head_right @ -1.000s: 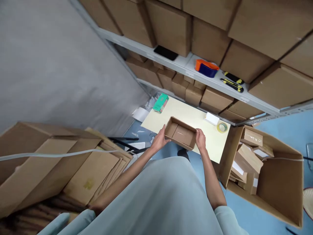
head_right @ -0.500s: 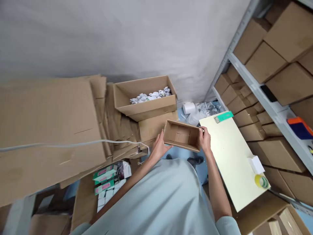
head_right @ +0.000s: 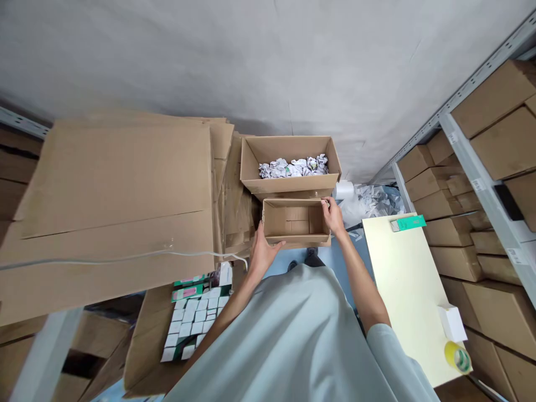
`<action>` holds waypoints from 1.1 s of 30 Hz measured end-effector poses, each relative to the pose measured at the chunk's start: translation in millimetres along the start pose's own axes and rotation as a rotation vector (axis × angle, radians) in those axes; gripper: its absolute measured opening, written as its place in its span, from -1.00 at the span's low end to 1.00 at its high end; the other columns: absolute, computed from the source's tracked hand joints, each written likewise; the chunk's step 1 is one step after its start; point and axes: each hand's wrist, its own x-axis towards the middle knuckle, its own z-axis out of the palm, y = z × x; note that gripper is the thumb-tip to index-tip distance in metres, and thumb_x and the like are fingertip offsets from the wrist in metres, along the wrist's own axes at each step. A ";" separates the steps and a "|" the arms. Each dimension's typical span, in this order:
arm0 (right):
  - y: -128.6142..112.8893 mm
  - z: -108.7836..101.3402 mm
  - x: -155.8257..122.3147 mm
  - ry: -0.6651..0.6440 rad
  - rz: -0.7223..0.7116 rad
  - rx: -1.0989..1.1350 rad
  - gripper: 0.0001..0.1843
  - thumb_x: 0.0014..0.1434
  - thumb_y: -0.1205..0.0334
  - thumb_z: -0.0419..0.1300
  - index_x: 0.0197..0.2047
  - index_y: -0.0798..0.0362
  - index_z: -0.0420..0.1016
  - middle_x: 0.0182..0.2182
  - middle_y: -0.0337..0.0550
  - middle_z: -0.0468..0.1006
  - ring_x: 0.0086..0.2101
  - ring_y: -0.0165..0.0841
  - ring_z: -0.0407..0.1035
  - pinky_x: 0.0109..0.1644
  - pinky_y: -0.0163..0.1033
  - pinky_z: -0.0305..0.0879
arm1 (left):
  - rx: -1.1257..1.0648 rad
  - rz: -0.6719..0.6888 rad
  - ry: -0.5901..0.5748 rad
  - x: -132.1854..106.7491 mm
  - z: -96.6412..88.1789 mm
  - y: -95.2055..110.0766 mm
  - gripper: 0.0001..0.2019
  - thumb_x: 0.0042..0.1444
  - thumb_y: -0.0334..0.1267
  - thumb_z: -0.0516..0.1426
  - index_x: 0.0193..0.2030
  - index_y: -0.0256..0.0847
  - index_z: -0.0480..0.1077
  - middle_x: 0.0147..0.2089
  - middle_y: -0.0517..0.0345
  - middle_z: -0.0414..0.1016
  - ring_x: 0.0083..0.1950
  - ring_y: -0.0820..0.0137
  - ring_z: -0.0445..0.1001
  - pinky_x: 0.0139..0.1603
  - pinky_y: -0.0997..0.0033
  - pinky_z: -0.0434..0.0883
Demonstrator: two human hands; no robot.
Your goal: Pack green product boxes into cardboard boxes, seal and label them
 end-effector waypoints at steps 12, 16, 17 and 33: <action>36.9 9.6 42.2 -0.061 0.031 0.046 -0.24 0.51 -0.33 0.00 0.30 0.16 0.60 -0.10 0.10 0.75 -0.32 -0.18 0.50 -0.03 -0.06 0.50 | 0.027 -0.096 -0.023 19.5 24.9 -14.1 0.26 0.13 -0.11 0.48 0.77 -0.24 -0.20 0.69 -0.51 0.19 0.71 -0.26 0.23 0.64 -0.34 0.29; 40.0 -12.4 35.0 -0.037 0.011 0.101 -0.28 0.47 -0.34 0.09 0.27 0.11 0.63 0.07 0.14 0.75 -0.29 -0.22 0.51 -0.02 -0.05 0.53 | 0.171 -0.074 -0.022 18.4 7.7 -4.4 0.31 0.05 -0.06 0.54 0.76 -0.28 -0.14 0.72 -0.54 0.09 0.75 -0.30 0.10 0.68 -0.38 0.20; 38.7 -18.2 34.8 -0.038 0.001 0.111 -0.29 0.47 -0.33 0.11 0.26 0.10 0.63 0.10 0.15 0.74 -0.28 -0.22 0.52 -0.02 -0.05 0.53 | 0.205 -0.057 -0.021 19.7 3.3 1.1 0.32 0.04 -0.05 0.54 0.76 -0.28 -0.12 0.73 -0.54 0.07 0.76 -0.30 0.07 0.70 -0.39 0.16; -76.7 -44.6 153.3 -0.100 -0.413 -0.124 -0.63 0.64 0.04 0.08 0.22 0.02 0.62 0.08 0.08 0.66 0.14 -0.05 0.52 0.35 0.00 0.41 | 0.166 0.286 0.113 159.8 -23.9 130.3 -0.20 0.47 0.02 0.22 0.71 -0.22 0.10 0.74 -0.23 0.15 0.80 -0.04 0.00 0.78 -0.12 0.04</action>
